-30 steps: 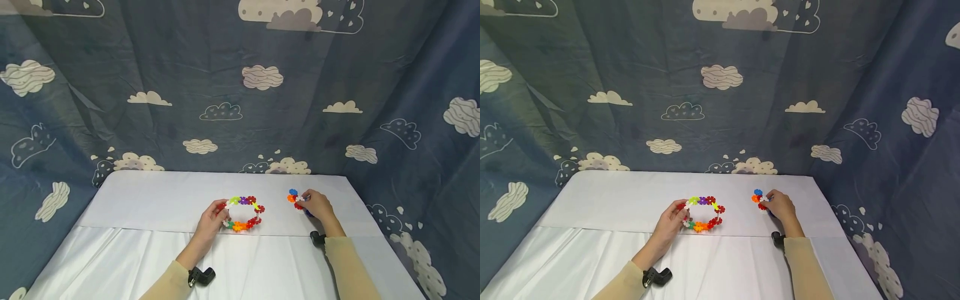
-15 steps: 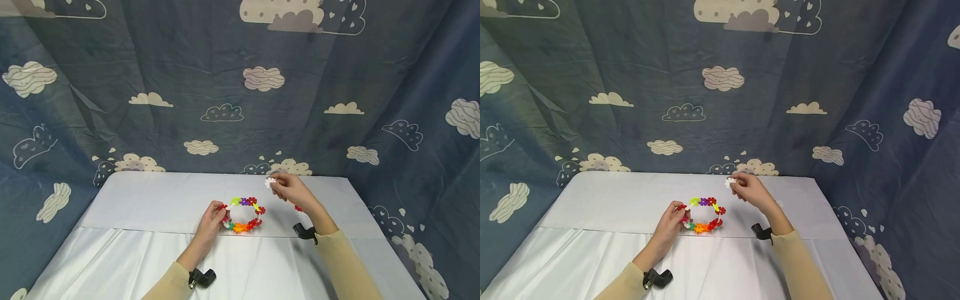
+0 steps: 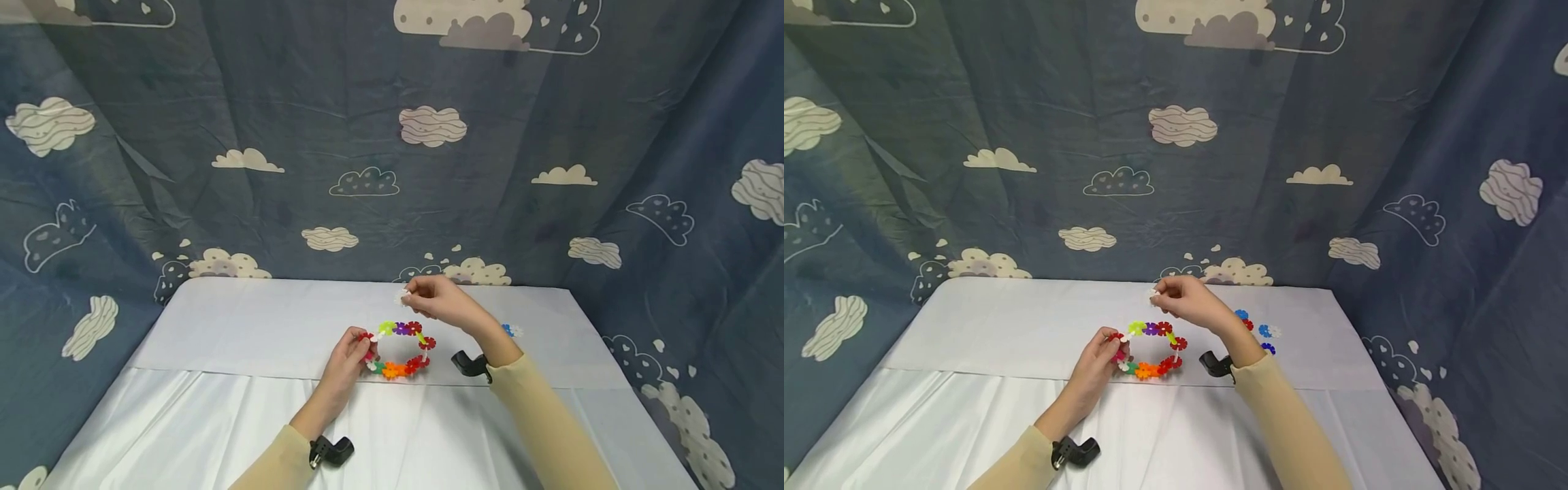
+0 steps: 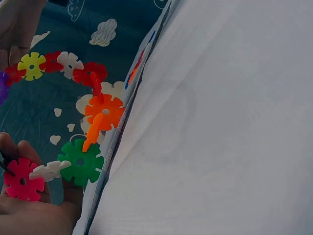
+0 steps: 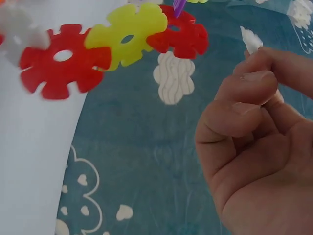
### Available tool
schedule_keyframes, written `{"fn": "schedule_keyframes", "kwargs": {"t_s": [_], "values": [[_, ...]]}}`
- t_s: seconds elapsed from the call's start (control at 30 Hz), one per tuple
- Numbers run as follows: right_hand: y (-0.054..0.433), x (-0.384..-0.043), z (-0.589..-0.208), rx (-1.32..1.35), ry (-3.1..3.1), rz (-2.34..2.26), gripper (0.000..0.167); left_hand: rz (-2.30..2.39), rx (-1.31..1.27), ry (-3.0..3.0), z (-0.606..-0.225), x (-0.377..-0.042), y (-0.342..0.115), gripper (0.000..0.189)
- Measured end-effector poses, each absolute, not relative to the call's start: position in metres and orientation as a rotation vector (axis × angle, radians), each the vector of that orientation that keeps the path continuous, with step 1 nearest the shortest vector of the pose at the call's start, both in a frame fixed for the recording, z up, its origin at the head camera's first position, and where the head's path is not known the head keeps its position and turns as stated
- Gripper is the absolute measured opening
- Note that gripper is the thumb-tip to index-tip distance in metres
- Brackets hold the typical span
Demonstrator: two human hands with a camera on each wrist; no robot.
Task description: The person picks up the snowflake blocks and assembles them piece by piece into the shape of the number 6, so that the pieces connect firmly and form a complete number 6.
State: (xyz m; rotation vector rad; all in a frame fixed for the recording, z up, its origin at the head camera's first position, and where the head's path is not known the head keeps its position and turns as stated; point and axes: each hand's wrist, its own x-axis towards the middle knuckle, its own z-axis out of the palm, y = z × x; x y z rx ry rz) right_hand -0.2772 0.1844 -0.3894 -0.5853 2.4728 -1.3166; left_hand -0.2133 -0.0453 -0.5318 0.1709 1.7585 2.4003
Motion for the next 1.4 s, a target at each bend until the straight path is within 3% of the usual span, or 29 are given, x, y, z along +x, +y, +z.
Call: {"fn": "schedule_keyframes", "kwargs": {"t_s": [0.37,1.03,1.4], "values": [[0.160,-0.295,-0.397,-0.764,2.445,-1.147,0.021,2.407,0.180,1.745,-0.531,-0.213,-0.046,0.011],[0.147,-0.297,-0.398,-1.104,2.429,-0.831,0.021,2.433,0.215,1.714,-0.532,-0.214,-0.045,0.012],[0.137,-0.307,-0.401,-1.071,2.397,-0.788,0.016,2.415,0.241,1.707,-0.534,-0.215,-0.047,0.010]]}}
